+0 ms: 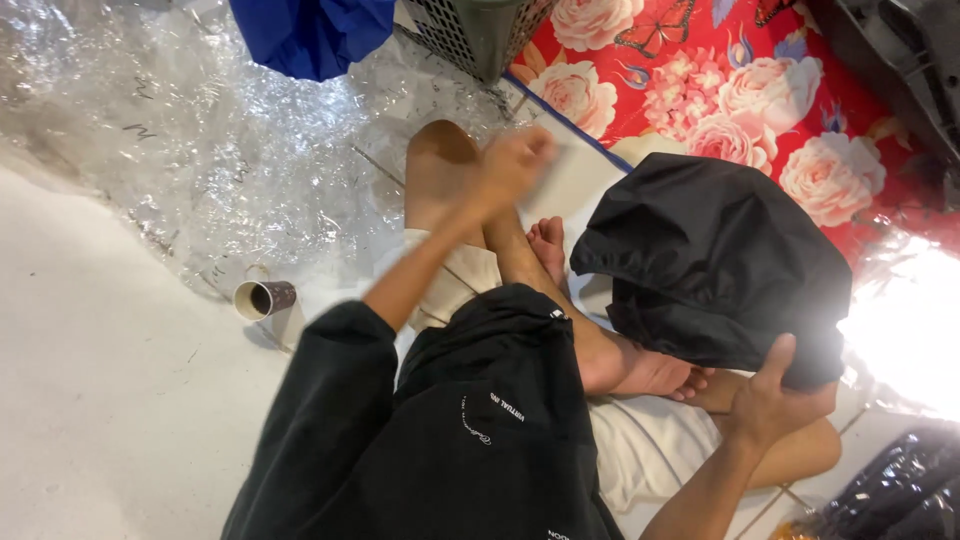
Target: The person prepares a black seat cover by unfolding it, trimming excess material with scissors, and then neatly folding it into a compact shape.
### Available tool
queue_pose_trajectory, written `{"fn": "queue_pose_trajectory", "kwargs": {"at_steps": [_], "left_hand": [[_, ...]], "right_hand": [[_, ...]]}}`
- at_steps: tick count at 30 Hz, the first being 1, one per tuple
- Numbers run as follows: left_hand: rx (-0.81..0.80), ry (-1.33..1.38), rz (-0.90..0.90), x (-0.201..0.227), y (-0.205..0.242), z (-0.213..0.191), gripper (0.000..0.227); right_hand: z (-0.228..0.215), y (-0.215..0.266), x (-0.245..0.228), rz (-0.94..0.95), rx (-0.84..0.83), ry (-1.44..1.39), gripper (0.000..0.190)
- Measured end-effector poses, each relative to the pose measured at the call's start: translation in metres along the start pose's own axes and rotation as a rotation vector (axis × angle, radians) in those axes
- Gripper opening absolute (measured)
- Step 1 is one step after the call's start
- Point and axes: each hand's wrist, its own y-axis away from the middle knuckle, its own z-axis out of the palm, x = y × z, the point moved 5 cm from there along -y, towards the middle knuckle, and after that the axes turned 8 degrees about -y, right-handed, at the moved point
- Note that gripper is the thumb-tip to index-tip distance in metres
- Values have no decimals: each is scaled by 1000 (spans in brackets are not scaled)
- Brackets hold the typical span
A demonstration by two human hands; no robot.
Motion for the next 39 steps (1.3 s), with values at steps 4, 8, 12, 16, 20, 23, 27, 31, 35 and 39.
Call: {"fn": "queue_pose_trajectory", "kwargs": {"at_steps": [4, 8, 12, 16, 20, 23, 27, 31, 35, 39], "left_hand": [[52, -210, 79, -32, -39, -62, 15], [279, -274, 213, -75, -64, -80, 3], [365, -262, 124, -145, -82, -77, 17], [303, -202, 230, -139, -79, -87, 60], [385, -408, 128, -105, -57, -103, 7], [363, -429, 227, -80, -39, -92, 29], [199, -365, 347, 42, 16, -80, 46], [69, -200, 538, 39, 52, 7, 30], [-364, -633, 675, 43, 89, 91, 93], [-467, -491, 521, 35, 81, 122, 27]], "right_hand": [[-14, 11, 11, 74, 9, 78, 20], [-15, 19, 8, 125, -10, 61, 23], [-24, 27, 18, 132, -8, 84, 24], [-28, 29, 27, 156, 7, 80, 23], [-20, 23, 13, 143, -9, 119, 28], [-19, 14, -8, 143, 1, 368, 43], [-33, 13, -10, 85, 29, 549, 73], [-37, 22, 39, 77, 103, 45, 74], [-30, 21, 44, 239, 155, -248, 60], [-30, 22, 42, 328, 229, -337, 55]]}}
